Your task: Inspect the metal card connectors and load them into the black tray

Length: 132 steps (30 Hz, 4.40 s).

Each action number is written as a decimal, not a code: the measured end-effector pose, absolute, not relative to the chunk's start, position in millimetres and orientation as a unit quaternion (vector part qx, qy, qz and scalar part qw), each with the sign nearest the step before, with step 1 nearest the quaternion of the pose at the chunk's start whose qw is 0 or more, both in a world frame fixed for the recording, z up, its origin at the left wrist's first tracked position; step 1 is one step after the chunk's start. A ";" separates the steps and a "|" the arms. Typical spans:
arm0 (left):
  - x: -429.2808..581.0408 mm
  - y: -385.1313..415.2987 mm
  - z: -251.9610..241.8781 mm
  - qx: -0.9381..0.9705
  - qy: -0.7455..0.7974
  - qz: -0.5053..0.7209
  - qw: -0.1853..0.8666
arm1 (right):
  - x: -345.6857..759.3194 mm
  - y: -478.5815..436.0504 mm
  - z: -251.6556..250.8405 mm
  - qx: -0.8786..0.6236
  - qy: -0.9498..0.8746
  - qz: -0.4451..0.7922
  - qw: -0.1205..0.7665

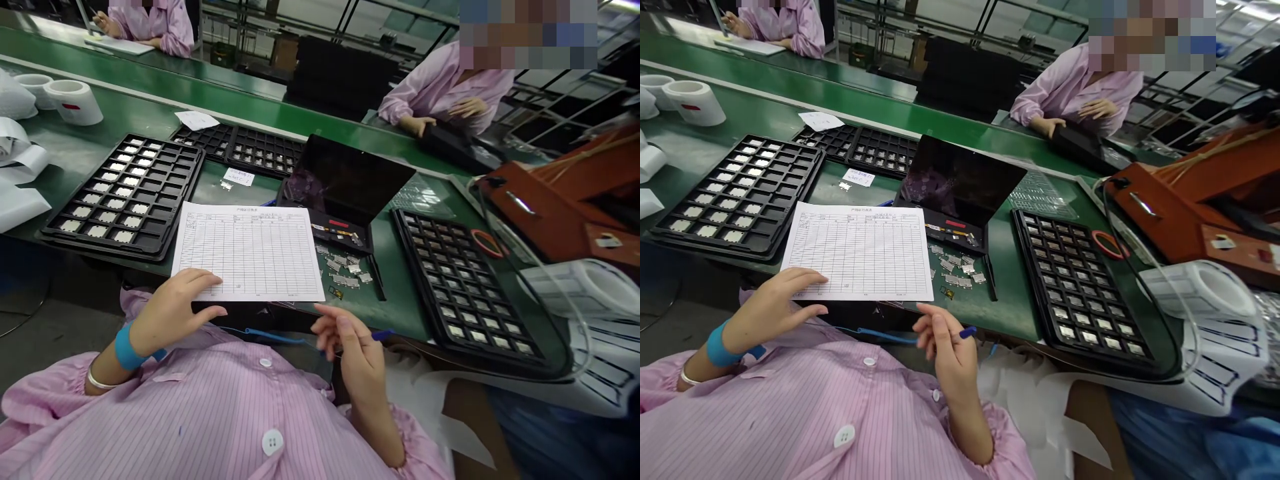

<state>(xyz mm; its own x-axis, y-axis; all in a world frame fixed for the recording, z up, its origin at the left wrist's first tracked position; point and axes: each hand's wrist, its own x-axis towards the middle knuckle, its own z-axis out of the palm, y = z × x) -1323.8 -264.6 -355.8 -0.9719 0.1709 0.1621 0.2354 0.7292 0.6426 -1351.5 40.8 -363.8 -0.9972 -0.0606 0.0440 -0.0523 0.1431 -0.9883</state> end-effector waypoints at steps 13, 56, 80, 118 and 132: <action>-1334.9 -208.9 -357.9 -0.289 -0.833 -0.456 -0.122 | -1346.9 -14.5 -350.6 -0.226 0.747 -0.608 0.145; -1316.6 -225.8 -378.3 -0.375 -0.895 -0.136 0.201 | -1345.6 -26.4 -369.4 -0.187 0.676 -0.676 0.224; -1327.9 -266.5 -362.0 -0.060 -0.949 -0.173 0.257 | -1355.4 -10.7 -374.1 0.020 0.634 -0.773 -0.016; -1316.2 -251.4 -359.9 -0.266 -0.909 -0.293 0.131 | -1358.4 -29.5 -367.0 -0.100 0.619 -0.779 0.017; -1336.7 -231.6 -384.1 -0.321 -0.909 -0.182 0.193 | -1419.4 -61.3 -383.5 -0.089 0.708 -0.697 0.078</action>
